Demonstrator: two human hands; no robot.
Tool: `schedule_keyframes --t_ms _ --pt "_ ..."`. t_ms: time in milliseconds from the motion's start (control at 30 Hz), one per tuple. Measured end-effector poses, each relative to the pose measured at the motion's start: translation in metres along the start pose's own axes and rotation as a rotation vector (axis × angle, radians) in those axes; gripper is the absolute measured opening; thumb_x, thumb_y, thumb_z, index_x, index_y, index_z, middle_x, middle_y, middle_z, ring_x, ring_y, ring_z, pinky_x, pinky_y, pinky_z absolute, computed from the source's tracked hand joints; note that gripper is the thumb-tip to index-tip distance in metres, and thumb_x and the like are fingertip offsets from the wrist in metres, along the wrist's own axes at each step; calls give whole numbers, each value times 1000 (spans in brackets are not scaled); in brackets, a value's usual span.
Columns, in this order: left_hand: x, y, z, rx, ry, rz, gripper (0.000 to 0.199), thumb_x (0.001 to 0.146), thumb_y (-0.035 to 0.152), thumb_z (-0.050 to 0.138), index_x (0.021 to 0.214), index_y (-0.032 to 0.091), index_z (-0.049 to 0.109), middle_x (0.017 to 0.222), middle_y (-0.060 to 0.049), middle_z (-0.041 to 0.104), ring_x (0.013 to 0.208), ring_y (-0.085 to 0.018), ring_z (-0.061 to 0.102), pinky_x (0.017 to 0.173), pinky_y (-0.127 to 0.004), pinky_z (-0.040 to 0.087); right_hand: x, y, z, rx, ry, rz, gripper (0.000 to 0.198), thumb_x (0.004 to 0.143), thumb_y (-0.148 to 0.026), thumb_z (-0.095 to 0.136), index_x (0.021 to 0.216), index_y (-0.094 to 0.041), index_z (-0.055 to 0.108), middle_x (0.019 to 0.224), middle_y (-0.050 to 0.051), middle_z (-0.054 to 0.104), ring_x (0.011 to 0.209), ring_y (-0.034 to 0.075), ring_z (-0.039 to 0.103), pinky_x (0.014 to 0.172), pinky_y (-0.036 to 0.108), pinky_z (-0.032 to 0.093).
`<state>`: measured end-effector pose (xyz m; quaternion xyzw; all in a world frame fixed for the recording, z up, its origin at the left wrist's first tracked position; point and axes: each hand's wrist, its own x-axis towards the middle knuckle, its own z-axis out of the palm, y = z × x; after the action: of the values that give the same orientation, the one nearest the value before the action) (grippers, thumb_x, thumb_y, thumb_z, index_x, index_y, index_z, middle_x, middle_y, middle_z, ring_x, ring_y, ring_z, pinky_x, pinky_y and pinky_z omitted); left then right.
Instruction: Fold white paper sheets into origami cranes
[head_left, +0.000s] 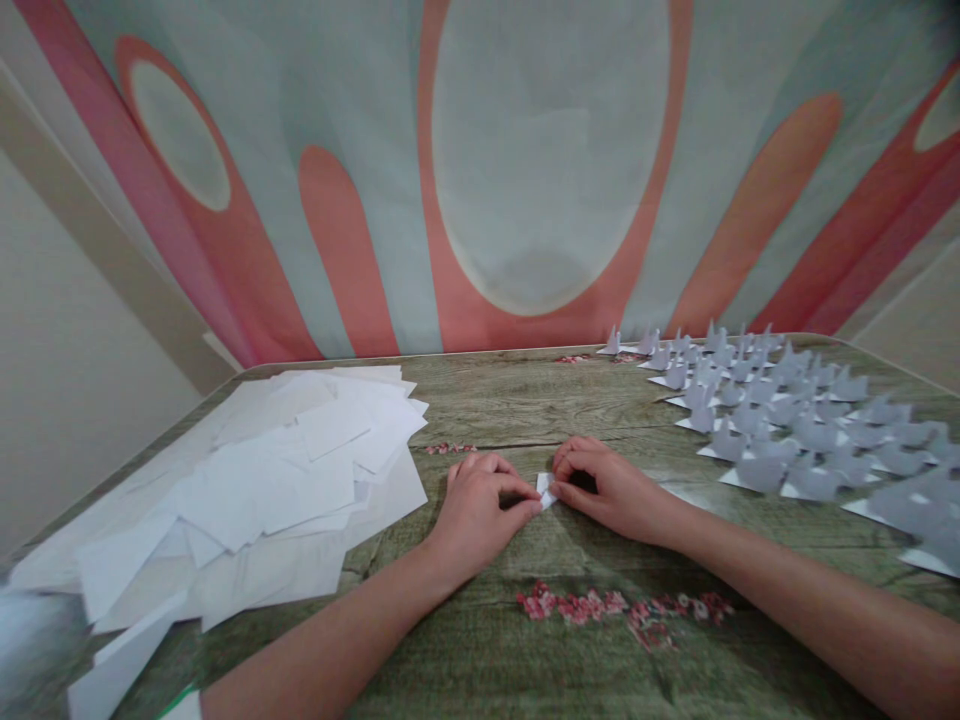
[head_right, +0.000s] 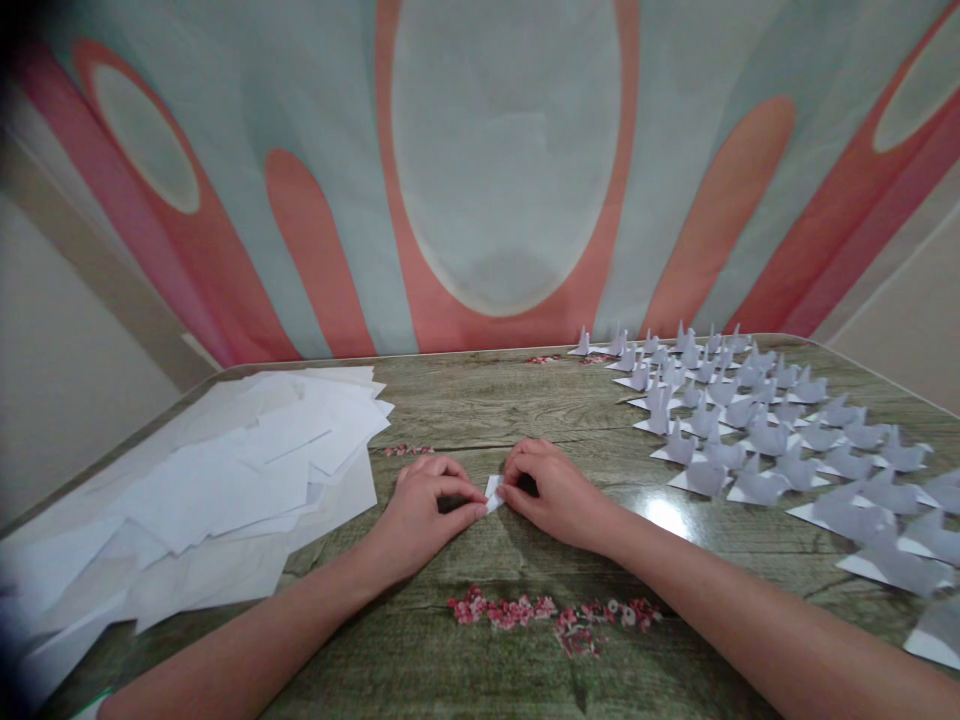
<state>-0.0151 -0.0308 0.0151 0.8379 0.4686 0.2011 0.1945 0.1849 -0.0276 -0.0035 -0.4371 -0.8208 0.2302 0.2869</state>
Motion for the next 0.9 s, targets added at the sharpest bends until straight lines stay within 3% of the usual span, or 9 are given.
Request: schedule_keyframes --t_ms 100,233,367,633,900 --pt "0 -1 0 -15 -13 11 11 74 31 65 84 28 69 88 0 59 92 -19 50 85 -38 34 0 -1 0 -12 3 3 10 79 -19 57 69 -19 54 82 2 59 82 17 53 77 33 38" --pt "0 -4 0 -12 -21 95 27 75 30 65 102 32 63 97 0 58 96 -19 49 88 -38 34 0 -1 0 -9 5 3 11 79 -19 56 69 -18 54 82 3 59 81 16 53 77 33 38" --pt "-3 -4 -5 90 -26 193 25 79 31 60 104 33 63 104 -1 57 102 -20 47 91 -41 32 0 0 1 -7 7 4 10 79 -20 57 69 -19 55 82 3 59 80 17 53 76 33 39" --pt "-16 8 -12 284 -122 356 36 85 33 51 120 23 50 120 -5 56 118 -23 41 97 -42 29 1 0 0 6 11 6 10 78 -19 57 69 -19 57 81 3 59 81 17 53 76 33 40" --pt "-23 14 -8 374 -152 376 39 87 37 47 121 17 48 123 -7 54 120 -23 40 100 -41 27 0 2 1 2 8 23 8 78 -19 58 70 -19 57 83 3 59 82 16 53 76 32 40"
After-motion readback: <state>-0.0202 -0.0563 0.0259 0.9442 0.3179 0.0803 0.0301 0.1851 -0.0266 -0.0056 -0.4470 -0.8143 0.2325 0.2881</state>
